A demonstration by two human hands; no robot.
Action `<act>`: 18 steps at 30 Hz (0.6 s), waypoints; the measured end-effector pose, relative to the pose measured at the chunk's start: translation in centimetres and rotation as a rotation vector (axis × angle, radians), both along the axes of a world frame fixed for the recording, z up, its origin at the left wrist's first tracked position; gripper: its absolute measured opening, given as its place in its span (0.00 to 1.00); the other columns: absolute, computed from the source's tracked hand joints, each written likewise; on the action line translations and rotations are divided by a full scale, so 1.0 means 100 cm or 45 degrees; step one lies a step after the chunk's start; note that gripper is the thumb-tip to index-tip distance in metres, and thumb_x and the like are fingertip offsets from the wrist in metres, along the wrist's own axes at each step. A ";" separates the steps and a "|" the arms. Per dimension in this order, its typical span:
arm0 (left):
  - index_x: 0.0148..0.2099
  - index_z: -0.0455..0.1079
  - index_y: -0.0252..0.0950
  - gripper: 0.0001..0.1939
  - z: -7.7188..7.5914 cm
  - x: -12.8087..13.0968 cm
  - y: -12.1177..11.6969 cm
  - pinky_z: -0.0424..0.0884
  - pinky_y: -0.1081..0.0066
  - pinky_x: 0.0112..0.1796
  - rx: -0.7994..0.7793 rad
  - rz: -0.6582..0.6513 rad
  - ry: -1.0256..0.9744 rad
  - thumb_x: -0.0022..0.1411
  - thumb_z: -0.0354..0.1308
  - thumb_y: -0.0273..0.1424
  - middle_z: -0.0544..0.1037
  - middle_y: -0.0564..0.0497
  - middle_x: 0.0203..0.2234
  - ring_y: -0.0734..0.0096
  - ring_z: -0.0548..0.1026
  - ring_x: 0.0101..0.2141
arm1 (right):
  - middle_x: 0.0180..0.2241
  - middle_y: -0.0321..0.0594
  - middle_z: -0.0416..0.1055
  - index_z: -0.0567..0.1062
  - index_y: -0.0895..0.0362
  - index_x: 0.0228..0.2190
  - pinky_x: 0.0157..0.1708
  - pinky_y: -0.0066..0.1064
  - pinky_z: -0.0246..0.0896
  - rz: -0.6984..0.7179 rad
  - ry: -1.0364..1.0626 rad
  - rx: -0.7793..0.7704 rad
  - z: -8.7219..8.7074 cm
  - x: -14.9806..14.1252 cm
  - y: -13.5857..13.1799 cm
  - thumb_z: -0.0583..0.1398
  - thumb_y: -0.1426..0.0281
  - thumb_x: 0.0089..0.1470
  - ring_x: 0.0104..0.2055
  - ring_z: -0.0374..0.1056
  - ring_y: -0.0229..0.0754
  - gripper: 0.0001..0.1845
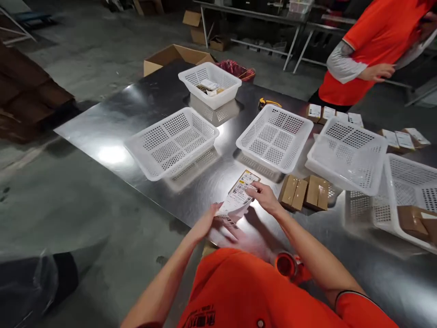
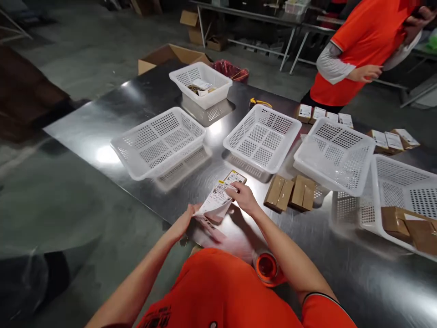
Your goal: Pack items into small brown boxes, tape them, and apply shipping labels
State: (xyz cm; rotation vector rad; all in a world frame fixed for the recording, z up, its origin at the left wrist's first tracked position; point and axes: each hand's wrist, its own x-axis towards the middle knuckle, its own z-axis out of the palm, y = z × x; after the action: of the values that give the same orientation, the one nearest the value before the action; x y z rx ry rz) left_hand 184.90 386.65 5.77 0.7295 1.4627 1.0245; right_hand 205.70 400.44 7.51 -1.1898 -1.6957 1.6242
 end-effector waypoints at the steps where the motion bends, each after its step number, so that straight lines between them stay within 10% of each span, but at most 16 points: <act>1: 0.40 0.79 0.36 0.25 0.007 -0.001 0.007 0.69 0.62 0.50 0.062 -0.059 -0.048 0.58 0.57 0.53 0.81 0.42 0.40 0.51 0.74 0.49 | 0.27 0.34 0.71 0.74 0.55 0.30 0.29 0.32 0.64 -0.019 0.040 -0.032 0.001 0.007 0.000 0.63 0.52 0.48 0.29 0.65 0.40 0.19; 9: 0.66 0.64 0.40 0.44 0.049 0.030 0.055 0.72 0.63 0.46 0.037 -0.475 -0.399 0.47 0.72 0.34 0.78 0.43 0.50 0.54 0.77 0.46 | 0.26 0.33 0.70 0.75 0.56 0.31 0.29 0.30 0.64 -0.089 0.180 -0.016 0.013 0.033 -0.011 0.64 0.51 0.49 0.28 0.64 0.38 0.21; 14: 0.48 0.77 0.29 0.29 0.032 0.059 0.067 0.72 0.68 0.34 -0.189 -0.344 -0.279 0.42 0.73 0.34 0.82 0.42 0.35 0.61 0.78 0.31 | 0.38 0.41 0.76 0.77 0.55 0.44 0.39 0.35 0.68 0.027 0.078 0.219 -0.001 0.063 0.000 0.57 0.52 0.59 0.38 0.71 0.43 0.22; 18: 0.39 0.78 0.29 0.23 0.010 0.057 0.062 0.73 0.68 0.34 -0.220 0.038 -0.333 0.40 0.72 0.36 0.83 0.44 0.31 0.60 0.79 0.31 | 0.59 0.57 0.66 0.70 0.61 0.57 0.60 0.50 0.57 -0.230 -0.600 0.706 -0.045 0.128 0.027 0.53 0.59 0.63 0.63 0.60 0.55 0.27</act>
State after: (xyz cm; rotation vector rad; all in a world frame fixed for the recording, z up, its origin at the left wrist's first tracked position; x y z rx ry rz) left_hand 190.57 392.86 6.80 0.4334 1.3174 0.9633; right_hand 218.52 403.17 3.02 -1.4375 -2.0598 0.7139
